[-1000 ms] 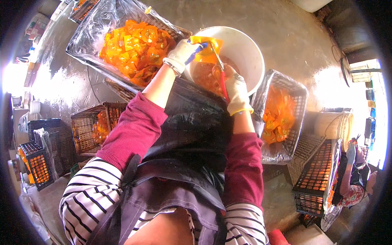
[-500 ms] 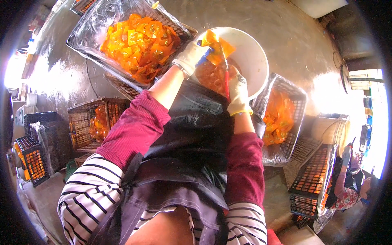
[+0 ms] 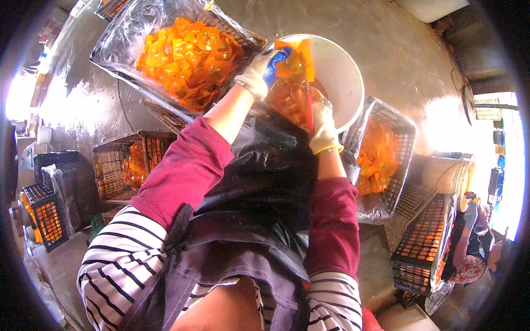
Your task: The person peels pieces of fruit with a hand-held tool and puts the peeled pieces into a white bucket. They reach into a nearby crate to grab a fresh piece of fruit and repeat the peeling process.
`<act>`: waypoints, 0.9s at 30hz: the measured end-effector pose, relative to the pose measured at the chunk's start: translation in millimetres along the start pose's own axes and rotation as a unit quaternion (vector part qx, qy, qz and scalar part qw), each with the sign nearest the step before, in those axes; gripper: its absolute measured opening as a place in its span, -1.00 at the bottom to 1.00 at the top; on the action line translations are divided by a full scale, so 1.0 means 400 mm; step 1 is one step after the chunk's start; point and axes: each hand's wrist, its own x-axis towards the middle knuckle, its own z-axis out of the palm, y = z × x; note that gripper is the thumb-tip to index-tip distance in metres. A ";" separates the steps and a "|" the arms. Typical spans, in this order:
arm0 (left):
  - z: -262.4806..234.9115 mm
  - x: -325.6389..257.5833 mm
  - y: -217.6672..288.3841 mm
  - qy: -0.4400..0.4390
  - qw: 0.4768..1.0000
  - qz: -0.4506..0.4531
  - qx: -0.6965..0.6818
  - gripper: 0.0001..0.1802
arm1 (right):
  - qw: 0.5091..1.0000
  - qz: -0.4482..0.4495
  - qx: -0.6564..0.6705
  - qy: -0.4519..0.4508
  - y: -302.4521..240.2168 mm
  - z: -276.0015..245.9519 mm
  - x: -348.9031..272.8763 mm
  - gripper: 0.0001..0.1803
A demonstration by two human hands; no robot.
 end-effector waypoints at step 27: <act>-0.237 -0.056 0.184 0.252 0.934 0.073 0.243 -0.64 | 0.899 -0.195 0.379 0.101 -0.022 -0.214 -0.020 -0.25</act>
